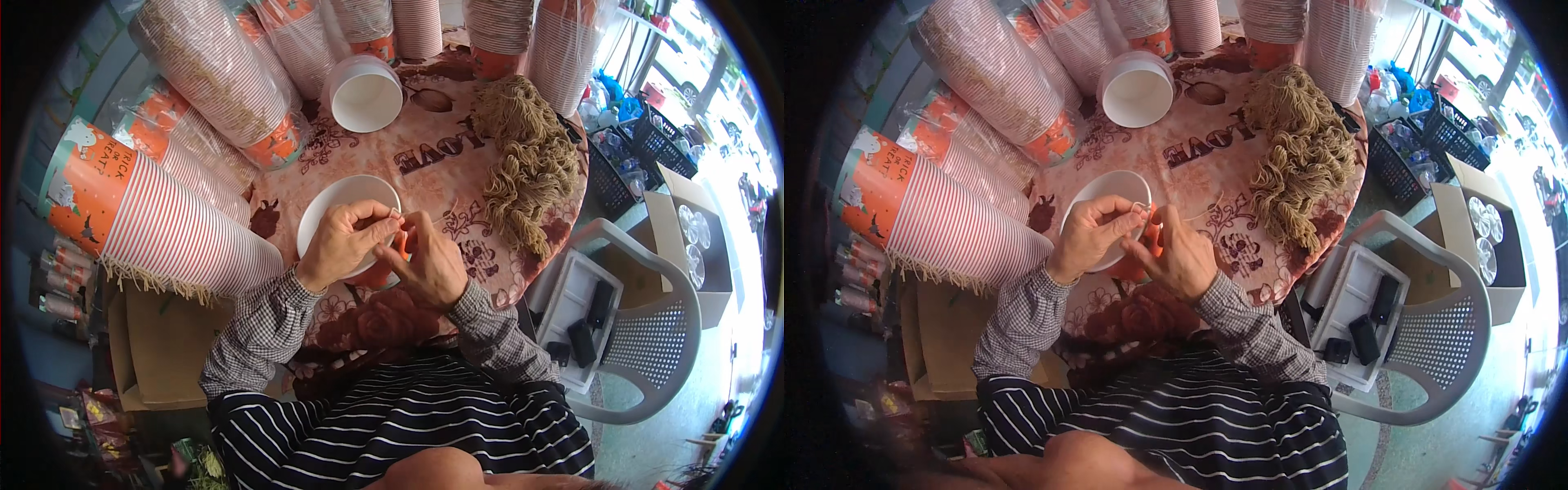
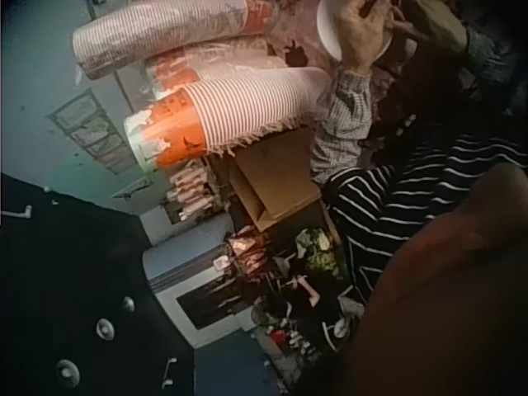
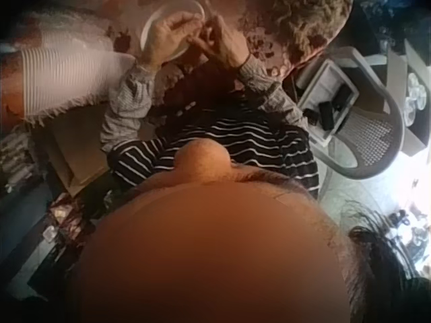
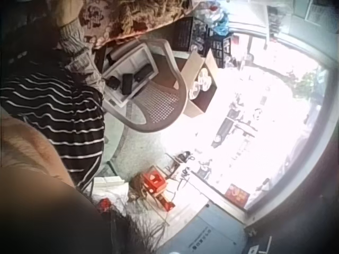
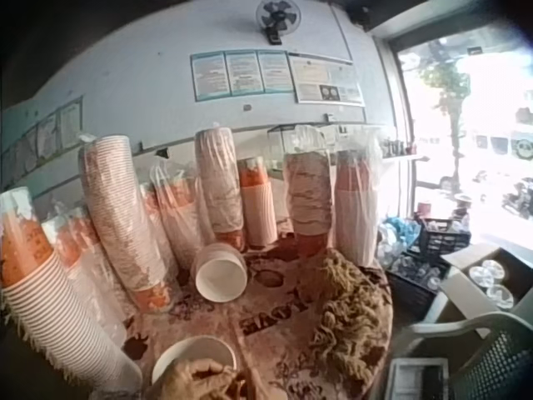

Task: Threading and tying string handles onto paper Halloween treat buckets.

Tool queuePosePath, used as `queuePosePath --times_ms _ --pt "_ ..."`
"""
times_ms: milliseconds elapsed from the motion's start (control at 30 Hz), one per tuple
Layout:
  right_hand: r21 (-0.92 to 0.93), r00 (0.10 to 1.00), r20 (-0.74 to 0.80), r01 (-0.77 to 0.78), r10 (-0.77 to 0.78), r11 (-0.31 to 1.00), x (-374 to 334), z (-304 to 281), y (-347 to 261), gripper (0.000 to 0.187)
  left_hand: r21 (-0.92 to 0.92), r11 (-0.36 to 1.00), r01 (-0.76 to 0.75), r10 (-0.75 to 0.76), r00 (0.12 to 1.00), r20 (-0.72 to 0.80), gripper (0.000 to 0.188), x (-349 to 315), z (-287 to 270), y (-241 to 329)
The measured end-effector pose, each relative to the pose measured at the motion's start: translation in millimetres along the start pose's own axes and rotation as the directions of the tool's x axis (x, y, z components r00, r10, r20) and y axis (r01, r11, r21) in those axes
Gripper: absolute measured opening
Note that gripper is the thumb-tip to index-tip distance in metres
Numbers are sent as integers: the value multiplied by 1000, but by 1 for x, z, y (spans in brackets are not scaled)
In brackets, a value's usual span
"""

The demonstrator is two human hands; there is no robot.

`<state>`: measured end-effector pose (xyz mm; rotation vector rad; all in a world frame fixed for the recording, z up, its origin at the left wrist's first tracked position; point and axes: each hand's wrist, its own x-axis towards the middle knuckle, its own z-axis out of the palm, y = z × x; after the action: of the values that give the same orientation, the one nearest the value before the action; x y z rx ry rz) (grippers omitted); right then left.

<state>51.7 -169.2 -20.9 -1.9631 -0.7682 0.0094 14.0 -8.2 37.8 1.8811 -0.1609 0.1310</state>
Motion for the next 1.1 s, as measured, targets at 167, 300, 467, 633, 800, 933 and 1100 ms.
queuePosePath --times_ms 167,300,467,633,800,933,1100 --pt "-12 988 -64 137 -138 990 20 -13 3 14 320 930 -178 189 982 -1 14 5 -8 3" --pt "-155 943 -84 308 -323 939 36 -31 -2 15 318 931 -182 199 980 -20 14 16 -22 8" --pt "-226 893 34 444 -449 867 46 -43 -3 17 290 955 59 -58 998 -10 16 16 -34 19" --pt "-254 856 168 516 -489 818 71 -45 -15 19 -170 979 116 -128 990 -61 18 31 -47 10" --pt "-283 856 141 516 -497 808 88 -15 -2 28 -525 846 99 -191 974 -124 19 31 -38 -22" --pt "-166 915 -60 384 -398 908 90 -6 7 23 -639 767 57 -220 959 -180 19 24 -43 -46" --pt "319 980 -19 195 -200 927 97 -4 -6 28 -629 775 68 -240 952 -192 18 21 -45 -42"
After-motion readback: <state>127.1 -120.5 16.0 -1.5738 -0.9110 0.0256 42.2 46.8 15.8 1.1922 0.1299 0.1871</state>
